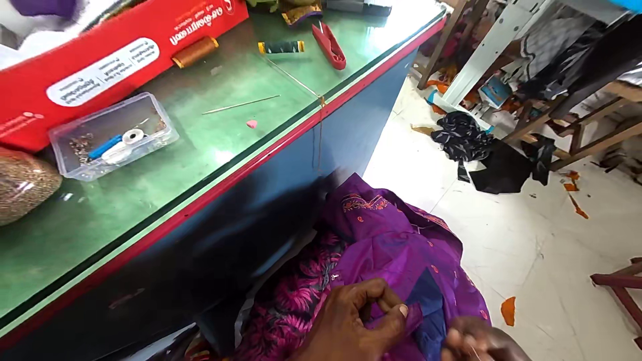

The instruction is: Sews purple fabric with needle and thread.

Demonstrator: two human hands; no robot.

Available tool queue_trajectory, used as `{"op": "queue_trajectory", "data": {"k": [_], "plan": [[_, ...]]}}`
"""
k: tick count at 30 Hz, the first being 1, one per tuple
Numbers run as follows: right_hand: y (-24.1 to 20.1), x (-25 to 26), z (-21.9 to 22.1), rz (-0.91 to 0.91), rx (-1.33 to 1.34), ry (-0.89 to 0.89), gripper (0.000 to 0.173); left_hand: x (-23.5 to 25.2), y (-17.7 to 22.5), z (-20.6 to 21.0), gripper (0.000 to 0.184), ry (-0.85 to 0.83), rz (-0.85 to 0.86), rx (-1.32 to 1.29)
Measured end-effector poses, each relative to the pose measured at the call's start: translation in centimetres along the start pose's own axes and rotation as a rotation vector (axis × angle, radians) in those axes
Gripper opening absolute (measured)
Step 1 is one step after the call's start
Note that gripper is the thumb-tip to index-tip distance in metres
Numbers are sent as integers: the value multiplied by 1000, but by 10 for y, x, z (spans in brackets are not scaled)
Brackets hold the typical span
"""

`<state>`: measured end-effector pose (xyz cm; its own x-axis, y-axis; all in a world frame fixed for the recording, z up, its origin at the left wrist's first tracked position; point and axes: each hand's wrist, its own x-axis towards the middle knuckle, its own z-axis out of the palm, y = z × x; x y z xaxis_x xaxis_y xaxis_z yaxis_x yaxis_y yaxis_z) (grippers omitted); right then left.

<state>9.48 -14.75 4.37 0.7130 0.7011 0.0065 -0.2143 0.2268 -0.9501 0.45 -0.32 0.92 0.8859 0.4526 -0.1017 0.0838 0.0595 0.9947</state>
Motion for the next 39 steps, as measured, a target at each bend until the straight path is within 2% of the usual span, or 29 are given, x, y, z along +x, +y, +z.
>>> {"op": "queue_trajectory", "data": {"k": [4, 11, 18, 39], "plan": [[21, -8, -7, 49, -71, 108, 14, 1, 1, 4, 16, 18, 2, -4], [34, -12, -6, -93, -226, 164, 12, 0, 4, 11, 15, 27, 5, -1], [39, -11, 0, -133, -247, 237, 14, -1, 7, 14, 17, 44, -24, 32], [36, -8, 10, -163, -382, 266, 12, -1, 8, 10, 16, 18, -85, -15]]}}
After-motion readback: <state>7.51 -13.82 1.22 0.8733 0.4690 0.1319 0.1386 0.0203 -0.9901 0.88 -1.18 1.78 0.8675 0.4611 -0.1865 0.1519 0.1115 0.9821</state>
